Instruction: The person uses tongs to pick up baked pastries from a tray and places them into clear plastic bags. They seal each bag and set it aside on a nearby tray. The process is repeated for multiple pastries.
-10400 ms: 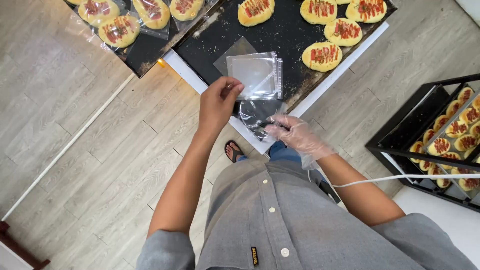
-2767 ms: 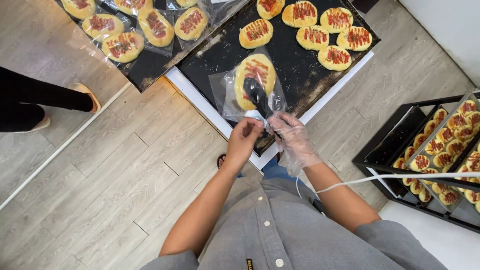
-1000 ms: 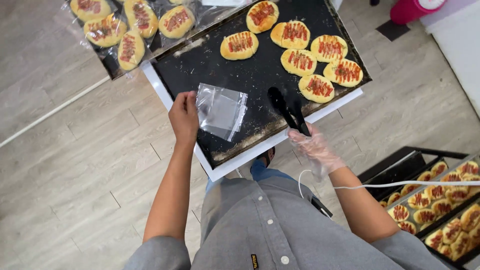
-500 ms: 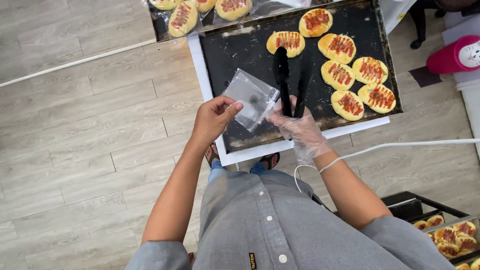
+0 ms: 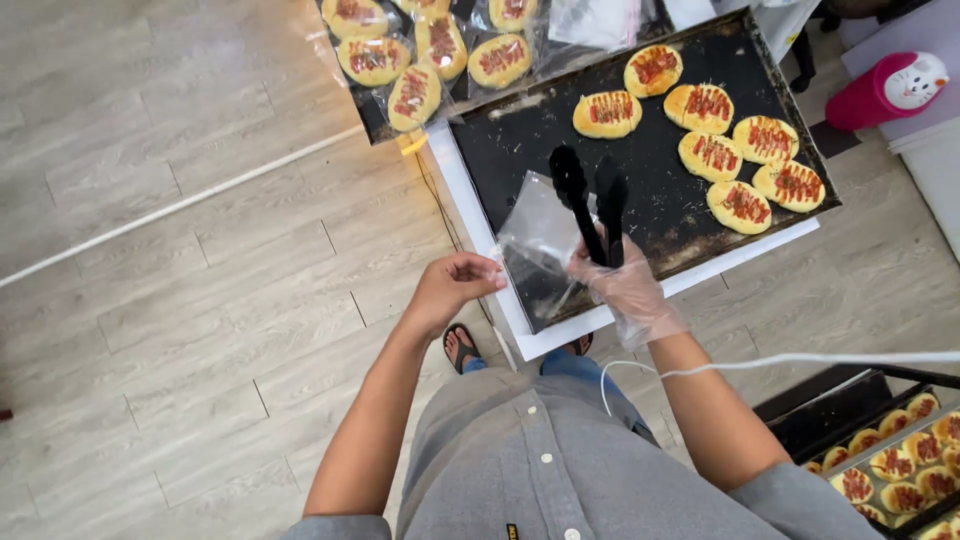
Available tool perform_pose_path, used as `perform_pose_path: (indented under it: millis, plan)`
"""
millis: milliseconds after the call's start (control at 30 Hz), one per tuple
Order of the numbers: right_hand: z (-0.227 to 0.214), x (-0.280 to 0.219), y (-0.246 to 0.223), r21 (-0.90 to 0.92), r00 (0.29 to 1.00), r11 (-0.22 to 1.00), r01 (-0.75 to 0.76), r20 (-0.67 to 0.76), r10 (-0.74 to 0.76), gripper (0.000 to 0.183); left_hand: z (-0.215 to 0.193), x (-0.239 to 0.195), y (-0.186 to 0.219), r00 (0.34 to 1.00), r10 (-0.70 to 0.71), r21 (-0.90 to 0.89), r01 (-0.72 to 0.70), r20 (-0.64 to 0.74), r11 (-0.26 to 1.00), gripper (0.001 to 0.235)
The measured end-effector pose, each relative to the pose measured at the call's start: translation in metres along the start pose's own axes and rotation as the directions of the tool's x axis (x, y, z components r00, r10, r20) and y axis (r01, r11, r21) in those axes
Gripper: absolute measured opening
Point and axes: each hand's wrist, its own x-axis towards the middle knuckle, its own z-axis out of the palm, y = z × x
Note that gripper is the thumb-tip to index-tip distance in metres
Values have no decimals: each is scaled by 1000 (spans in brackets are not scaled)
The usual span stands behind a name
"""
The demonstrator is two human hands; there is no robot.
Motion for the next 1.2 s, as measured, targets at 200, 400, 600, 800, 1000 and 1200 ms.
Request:
perform_pose_path:
  millis: [200,400,600,800,1000,1200]
  plan:
    - [9,-9,11,10,998,999,-36,-57,36,24,-5,-18,32,986,-90,89,78,140,993,22]
    - [51,-53,-81,-163,975,982,97,-181,-126,27,-9,5,15,999,3,13,-3,47,1000,31]
    - [67,-33,-12,27,993,999,-18,-112,21,26,16,12,-10,993,47,-51,-42,105,998,37]
    - [43,-29,-15,125,957,989,-76,-268,108,21,15,3,0,998,-59,-169,60,10,984,28]
    - [62,-37,-23,189,981,981,-38,-178,72,26,22,14,-21,998,1,-72,4,70,997,24]
    - [52,-14,8,101,992,995,3,-127,10,22,19,12,-21,998,-35,-128,41,45,991,24]
